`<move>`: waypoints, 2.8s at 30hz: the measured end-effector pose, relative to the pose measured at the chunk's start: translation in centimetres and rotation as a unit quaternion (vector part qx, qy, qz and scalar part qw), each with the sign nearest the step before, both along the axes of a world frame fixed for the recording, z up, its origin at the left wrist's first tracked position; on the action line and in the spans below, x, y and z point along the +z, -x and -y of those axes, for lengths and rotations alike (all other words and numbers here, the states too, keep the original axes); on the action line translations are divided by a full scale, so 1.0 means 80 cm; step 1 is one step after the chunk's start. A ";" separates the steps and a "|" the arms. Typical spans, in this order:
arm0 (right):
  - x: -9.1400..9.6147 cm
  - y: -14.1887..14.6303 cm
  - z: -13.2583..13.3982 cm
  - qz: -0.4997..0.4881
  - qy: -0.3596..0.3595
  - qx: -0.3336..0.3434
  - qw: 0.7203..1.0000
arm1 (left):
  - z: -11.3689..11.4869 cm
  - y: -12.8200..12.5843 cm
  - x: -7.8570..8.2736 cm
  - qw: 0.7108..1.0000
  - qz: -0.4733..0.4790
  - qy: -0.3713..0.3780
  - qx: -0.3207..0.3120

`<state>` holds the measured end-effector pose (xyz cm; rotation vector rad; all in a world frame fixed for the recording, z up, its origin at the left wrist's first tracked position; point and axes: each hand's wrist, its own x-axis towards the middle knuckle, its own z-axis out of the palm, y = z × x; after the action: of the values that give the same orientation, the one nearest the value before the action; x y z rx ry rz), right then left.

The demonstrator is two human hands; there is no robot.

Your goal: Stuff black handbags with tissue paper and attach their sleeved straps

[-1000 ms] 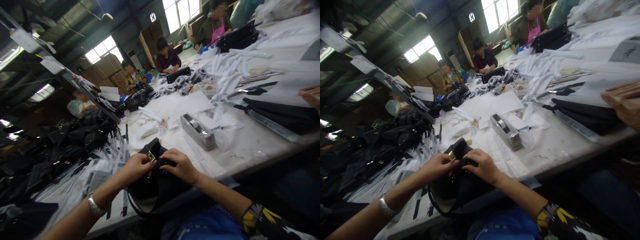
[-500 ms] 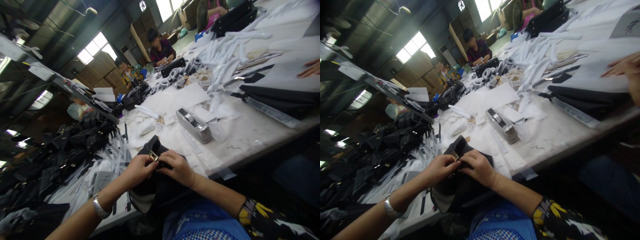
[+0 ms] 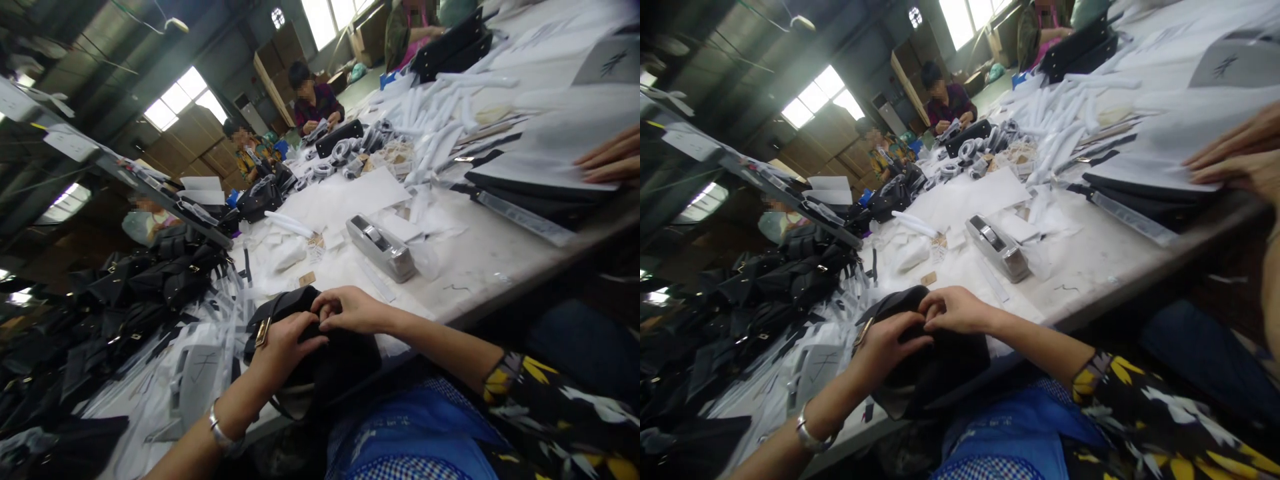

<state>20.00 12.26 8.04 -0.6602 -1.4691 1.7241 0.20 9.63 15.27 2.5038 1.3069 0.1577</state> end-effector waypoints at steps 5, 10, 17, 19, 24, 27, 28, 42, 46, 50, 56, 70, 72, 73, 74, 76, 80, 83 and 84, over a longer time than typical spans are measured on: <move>0.017 -0.003 -0.001 0.088 -0.044 0.004 0.995 | 0.003 -0.003 0.002 1.000 -0.004 -0.022 -0.003; 0.042 -0.012 0.012 0.147 -0.083 0.001 0.986 | 0.012 -0.013 0.015 1.000 0.001 -0.025 -0.001; 0.044 -0.026 0.015 0.186 -0.068 0.009 0.980 | 0.013 -0.008 0.011 0.999 0.045 -0.010 0.021; 0.037 -0.036 0.016 0.215 -0.057 0.006 0.975 | 0.012 0.002 0.002 0.998 0.061 -0.010 0.031; 0.025 -0.070 0.031 0.315 -0.101 -0.052 0.942 | 0.014 0.019 -0.016 0.993 0.112 -0.013 0.041; 0.017 -0.083 0.044 0.399 -0.143 -0.099 0.900 | 0.016 0.019 -0.019 0.991 0.123 -0.005 0.043; 0.014 -0.086 0.047 0.429 -0.156 -0.114 0.882 | 0.016 0.019 -0.019 0.991 0.124 -0.002 0.044; 0.008 -0.067 0.069 0.425 -0.255 -0.191 0.848 | 0.018 0.016 -0.017 0.990 0.131 -0.001 0.058; 0.009 -0.030 0.068 0.323 -0.226 -0.189 0.899 | 0.023 0.013 -0.010 0.983 0.140 0.043 0.108; 0.009 -0.016 0.066 0.301 -0.157 -0.196 0.920 | 0.021 0.014 -0.004 0.957 0.150 0.162 0.189; 0.011 -0.014 0.060 0.246 -0.060 -0.166 0.953 | 0.006 0.003 0.007 0.934 0.080 0.271 0.219; -0.008 -0.001 0.061 0.174 -0.020 -0.211 0.962 | -0.013 -0.027 0.027 0.867 0.101 0.362 0.328; -0.010 -0.001 0.063 0.165 -0.017 -0.216 0.962 | -0.013 -0.029 0.027 0.873 0.102 0.358 0.316; -0.010 -0.002 0.064 0.163 -0.014 -0.217 0.962 | -0.012 -0.029 0.027 0.877 0.102 0.355 0.308; -0.011 -0.002 0.065 0.162 -0.011 -0.217 0.963 | -0.012 -0.029 0.026 0.882 0.101 0.351 0.299; -0.012 -0.003 0.068 0.157 -0.007 -0.215 0.964 | -0.010 -0.030 0.024 0.891 0.094 0.342 0.282; -0.015 -0.003 0.074 0.133 -0.006 -0.212 0.968 | -0.004 -0.033 0.018 0.917 0.077 0.297 0.256; -0.017 0.000 0.078 0.121 0.004 -0.213 0.969 | 0.003 -0.037 0.015 0.930 0.065 0.258 0.253; -0.017 0.001 0.079 0.120 0.005 -0.213 0.970 | 0.006 -0.039 0.014 0.934 0.059 0.245 0.255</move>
<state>19.90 5.91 6.64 -1.1322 -1.3526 1.3525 3.29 9.16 16.37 1.6871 1.6733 0.0792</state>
